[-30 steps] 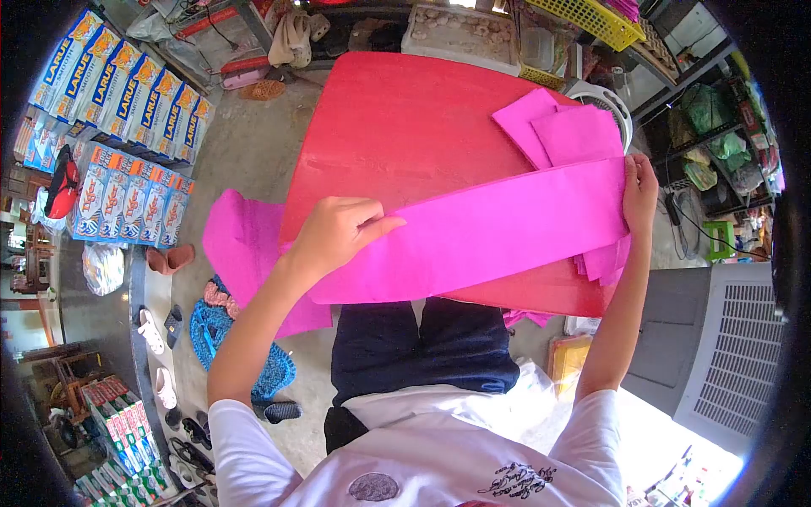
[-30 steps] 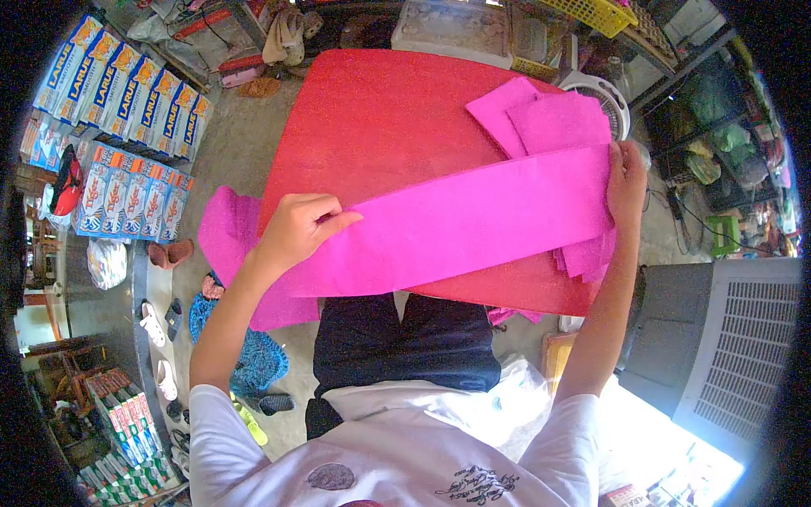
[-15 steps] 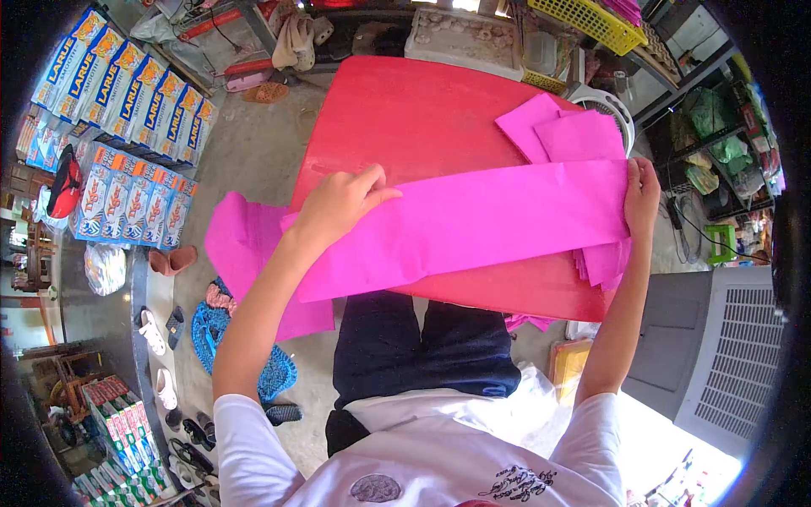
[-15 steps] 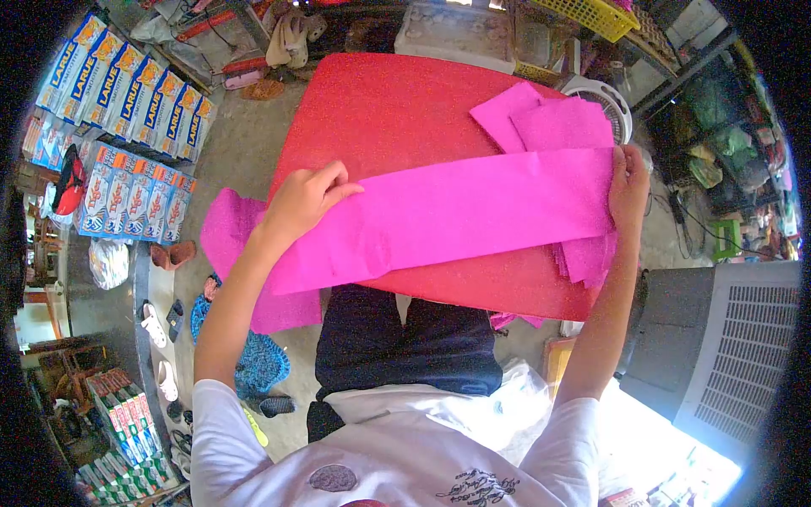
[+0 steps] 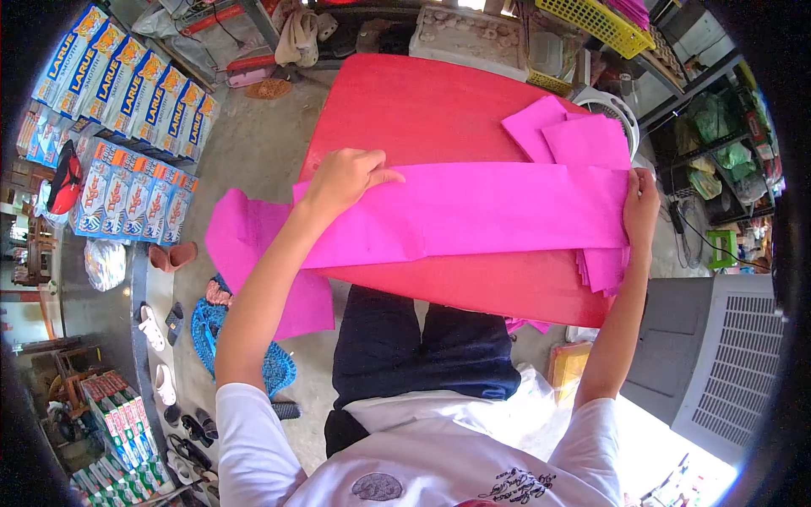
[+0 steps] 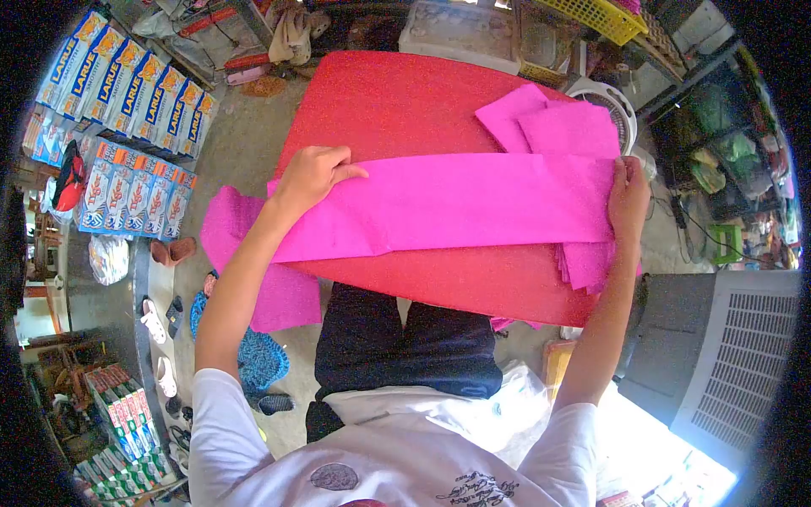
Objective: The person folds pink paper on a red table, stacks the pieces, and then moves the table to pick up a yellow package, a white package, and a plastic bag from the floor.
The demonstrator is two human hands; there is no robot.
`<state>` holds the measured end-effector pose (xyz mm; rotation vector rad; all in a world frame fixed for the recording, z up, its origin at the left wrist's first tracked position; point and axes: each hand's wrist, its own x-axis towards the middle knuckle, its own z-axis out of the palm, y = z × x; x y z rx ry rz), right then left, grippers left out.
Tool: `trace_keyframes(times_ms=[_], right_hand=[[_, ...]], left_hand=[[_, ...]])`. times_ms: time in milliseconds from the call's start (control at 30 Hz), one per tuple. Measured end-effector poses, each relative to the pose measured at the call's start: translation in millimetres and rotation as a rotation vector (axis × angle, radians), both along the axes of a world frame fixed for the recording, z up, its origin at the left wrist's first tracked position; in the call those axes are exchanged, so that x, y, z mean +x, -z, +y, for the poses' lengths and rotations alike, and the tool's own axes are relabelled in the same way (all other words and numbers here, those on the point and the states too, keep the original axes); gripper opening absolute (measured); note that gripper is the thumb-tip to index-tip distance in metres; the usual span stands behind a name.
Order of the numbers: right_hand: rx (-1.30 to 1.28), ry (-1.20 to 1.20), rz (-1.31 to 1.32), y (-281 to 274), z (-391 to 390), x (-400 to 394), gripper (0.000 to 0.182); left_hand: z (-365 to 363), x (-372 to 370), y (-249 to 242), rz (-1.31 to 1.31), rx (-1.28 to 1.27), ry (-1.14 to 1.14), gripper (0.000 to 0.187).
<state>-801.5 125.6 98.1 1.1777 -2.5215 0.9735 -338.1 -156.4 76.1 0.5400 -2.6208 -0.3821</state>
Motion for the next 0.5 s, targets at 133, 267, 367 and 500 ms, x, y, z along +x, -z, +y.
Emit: trace_keyframes(times_ms=[133,267,367,500], right_hand=[[0.005,-0.007,-0.052,5.3,0.3,2.7,0.029],[0.009,0.004,-0.007,10.3,0.3,0.9,0.028],[0.021,-0.004,0.004,11.9,1.1,-0.4,0.028],[0.022,-0.013,-0.018,13.6,0.0,1.9,0.027]], left_hand=[[1.1,7.1,-8.5,-0.003,0.006,0.009,0.048],[10.8,12.4,-21.8,0.040,0.084,0.017,0.046],[7.3,20.5,-13.1,0.049,0.022,0.052,0.043],[4.7,27.0,-7.7,0.027,-0.137,0.051,0.038]])
